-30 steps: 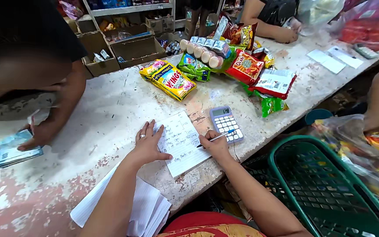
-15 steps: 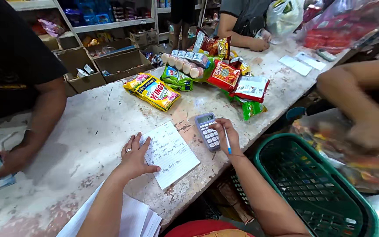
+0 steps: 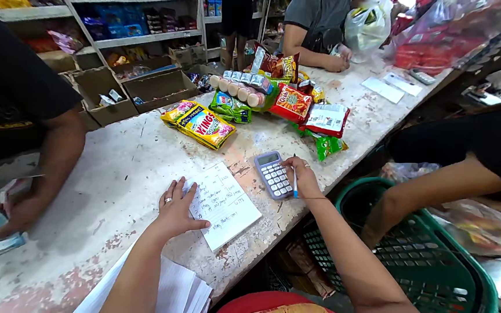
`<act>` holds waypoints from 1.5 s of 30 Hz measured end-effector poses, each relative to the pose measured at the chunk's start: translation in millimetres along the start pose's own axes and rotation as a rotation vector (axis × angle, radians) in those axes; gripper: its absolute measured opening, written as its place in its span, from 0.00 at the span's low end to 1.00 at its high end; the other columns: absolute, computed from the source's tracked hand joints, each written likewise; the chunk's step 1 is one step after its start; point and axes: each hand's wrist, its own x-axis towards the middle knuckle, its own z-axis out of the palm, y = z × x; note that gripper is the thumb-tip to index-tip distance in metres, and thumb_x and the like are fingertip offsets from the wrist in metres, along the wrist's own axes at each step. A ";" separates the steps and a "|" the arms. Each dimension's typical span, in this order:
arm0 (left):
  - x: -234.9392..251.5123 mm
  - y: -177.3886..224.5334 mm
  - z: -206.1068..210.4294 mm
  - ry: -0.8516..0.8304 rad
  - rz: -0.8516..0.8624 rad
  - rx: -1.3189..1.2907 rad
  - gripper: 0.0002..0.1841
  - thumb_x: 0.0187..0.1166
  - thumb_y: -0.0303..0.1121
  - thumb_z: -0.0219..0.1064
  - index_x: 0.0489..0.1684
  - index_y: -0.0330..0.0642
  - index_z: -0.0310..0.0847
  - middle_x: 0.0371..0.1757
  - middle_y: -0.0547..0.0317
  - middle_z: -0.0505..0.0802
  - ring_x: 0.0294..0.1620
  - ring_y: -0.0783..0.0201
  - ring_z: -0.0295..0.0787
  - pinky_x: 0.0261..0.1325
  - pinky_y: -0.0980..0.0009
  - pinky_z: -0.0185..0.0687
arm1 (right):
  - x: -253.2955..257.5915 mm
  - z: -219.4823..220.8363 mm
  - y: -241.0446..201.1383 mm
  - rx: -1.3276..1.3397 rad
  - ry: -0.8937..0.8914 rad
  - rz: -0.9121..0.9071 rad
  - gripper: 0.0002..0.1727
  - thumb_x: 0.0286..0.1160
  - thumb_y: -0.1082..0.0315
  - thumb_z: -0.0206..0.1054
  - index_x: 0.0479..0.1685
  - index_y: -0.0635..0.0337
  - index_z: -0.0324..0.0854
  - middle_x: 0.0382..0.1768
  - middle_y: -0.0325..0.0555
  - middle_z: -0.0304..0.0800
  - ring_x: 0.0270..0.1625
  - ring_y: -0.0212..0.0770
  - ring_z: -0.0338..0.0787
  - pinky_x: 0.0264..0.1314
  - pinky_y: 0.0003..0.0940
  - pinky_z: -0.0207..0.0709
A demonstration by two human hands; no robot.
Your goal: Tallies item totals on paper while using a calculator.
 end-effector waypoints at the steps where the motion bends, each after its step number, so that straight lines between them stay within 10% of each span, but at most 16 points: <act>1: 0.4 -0.3 0.3 0.000 -0.003 0.000 0.67 0.50 0.64 0.86 0.95 0.48 0.50 0.96 0.37 0.39 0.96 0.34 0.24 0.89 0.32 0.23 | -6.2 -2.0 -0.7 0.018 0.046 -0.053 0.13 0.84 0.75 0.59 0.59 0.68 0.85 0.58 0.62 0.90 0.66 0.65 0.87 0.68 0.63 0.78; 19: 4.6 0.1 4.3 0.004 -0.006 -0.001 0.66 0.49 0.66 0.85 0.95 0.49 0.51 0.97 0.39 0.40 0.96 0.33 0.26 0.89 0.32 0.25 | -75.9 16.5 -3.6 -0.025 0.152 -0.230 0.13 0.70 0.70 0.62 0.41 0.55 0.94 0.44 0.45 0.97 0.61 0.56 0.90 0.68 0.57 0.77; 29: 1.7 -4.3 5.1 0.040 0.010 -0.021 0.67 0.48 0.62 0.88 0.94 0.46 0.53 0.97 0.39 0.40 0.96 0.33 0.25 0.89 0.31 0.25 | -24.7 -8.9 8.0 0.147 -0.006 0.113 0.21 0.75 0.76 0.63 0.68 0.68 0.77 0.61 0.59 0.91 0.59 0.56 0.93 0.63 0.58 0.83; 45: 0.7 -2.9 3.8 0.014 -0.004 0.003 0.67 0.48 0.64 0.86 0.95 0.47 0.51 0.97 0.41 0.39 0.96 0.35 0.24 0.90 0.33 0.25 | -9.2 -14.3 -6.7 -0.122 -0.197 0.180 0.18 0.79 0.72 0.63 0.67 0.61 0.81 0.59 0.62 0.89 0.63 0.64 0.88 0.64 0.65 0.79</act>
